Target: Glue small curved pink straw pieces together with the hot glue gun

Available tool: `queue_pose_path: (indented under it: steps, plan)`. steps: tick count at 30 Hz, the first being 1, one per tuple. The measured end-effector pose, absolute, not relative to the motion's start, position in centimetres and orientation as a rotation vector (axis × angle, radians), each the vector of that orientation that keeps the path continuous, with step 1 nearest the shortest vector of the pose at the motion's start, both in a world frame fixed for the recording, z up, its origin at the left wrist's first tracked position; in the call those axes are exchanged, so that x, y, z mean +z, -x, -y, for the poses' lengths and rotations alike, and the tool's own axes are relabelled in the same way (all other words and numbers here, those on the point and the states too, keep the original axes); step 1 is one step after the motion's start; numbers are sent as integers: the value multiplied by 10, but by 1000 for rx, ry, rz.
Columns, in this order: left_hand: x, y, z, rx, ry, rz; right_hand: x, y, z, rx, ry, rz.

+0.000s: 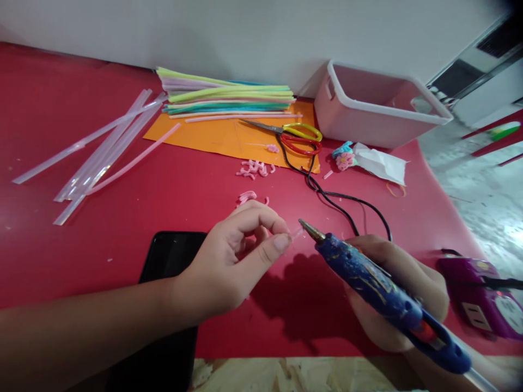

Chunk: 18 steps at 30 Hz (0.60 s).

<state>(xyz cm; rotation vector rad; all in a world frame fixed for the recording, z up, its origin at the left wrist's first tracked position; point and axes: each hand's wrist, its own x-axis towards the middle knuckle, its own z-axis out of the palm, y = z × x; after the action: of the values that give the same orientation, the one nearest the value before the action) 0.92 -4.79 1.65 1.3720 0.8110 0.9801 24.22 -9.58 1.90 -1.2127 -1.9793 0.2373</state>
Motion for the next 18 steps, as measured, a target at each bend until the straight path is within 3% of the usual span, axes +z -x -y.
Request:
queue_pose_path:
  steps: [18]
  plan:
    - [10, -8, 49, 1073, -1516, -844, 20, -244, 94, 178, 1242, 1969]
